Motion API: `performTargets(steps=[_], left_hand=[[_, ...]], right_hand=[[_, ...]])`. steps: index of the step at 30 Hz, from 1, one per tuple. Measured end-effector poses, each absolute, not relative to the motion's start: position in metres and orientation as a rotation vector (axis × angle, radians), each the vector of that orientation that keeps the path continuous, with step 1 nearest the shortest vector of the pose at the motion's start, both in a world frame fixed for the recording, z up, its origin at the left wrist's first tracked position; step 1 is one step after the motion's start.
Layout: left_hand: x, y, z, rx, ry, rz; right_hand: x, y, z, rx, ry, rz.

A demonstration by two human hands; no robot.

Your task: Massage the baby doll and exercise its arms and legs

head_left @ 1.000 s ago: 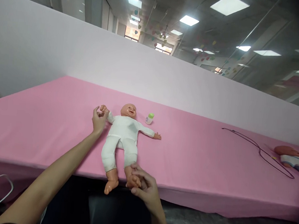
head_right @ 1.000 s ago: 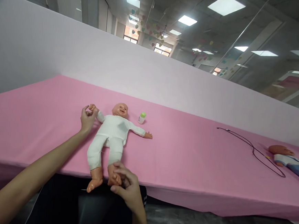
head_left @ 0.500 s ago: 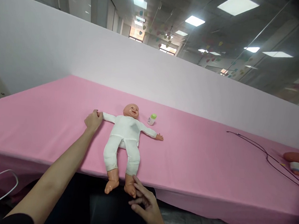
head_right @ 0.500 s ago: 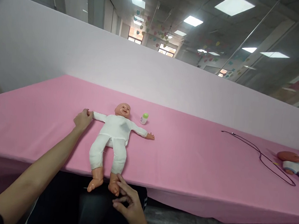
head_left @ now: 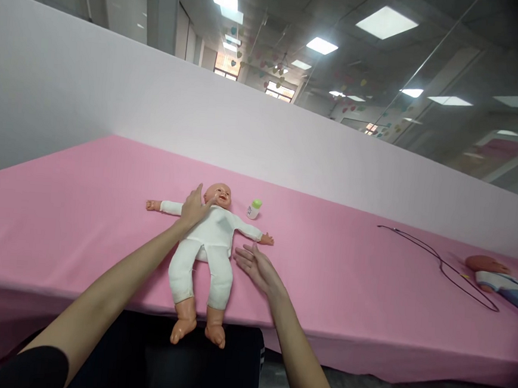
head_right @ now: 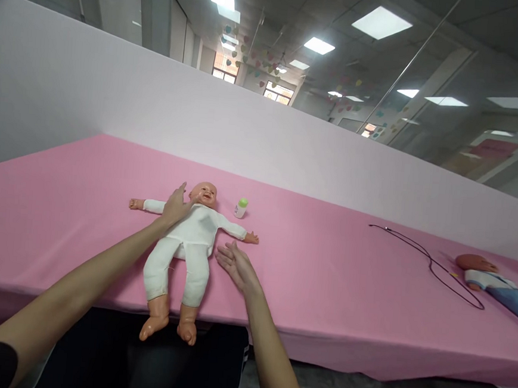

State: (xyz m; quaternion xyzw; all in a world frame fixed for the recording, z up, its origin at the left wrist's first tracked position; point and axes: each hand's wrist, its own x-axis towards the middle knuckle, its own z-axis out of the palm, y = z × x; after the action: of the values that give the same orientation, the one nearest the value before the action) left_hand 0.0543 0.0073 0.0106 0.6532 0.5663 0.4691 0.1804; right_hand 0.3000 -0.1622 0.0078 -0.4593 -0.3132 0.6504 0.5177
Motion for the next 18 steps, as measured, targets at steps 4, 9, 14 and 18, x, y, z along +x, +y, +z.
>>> performTargets(steps=[4,9,14,18], left_hand=[[0.074,0.022,0.030,1.710,1.742,0.990],[0.082,0.031,0.040,1.650,1.792,0.823],[0.080,0.030,0.031,1.596,1.810,0.875],[0.077,0.027,0.027,1.622,1.787,0.878]], right_hand=[[0.282,-0.110,0.005,-1.102,-0.732,1.641],[0.252,-0.078,0.002,-1.046,-0.752,1.544],[0.227,-0.071,0.006,-1.180,-0.803,1.304],[0.217,-0.071,0.016,-1.274,-0.846,1.257]])
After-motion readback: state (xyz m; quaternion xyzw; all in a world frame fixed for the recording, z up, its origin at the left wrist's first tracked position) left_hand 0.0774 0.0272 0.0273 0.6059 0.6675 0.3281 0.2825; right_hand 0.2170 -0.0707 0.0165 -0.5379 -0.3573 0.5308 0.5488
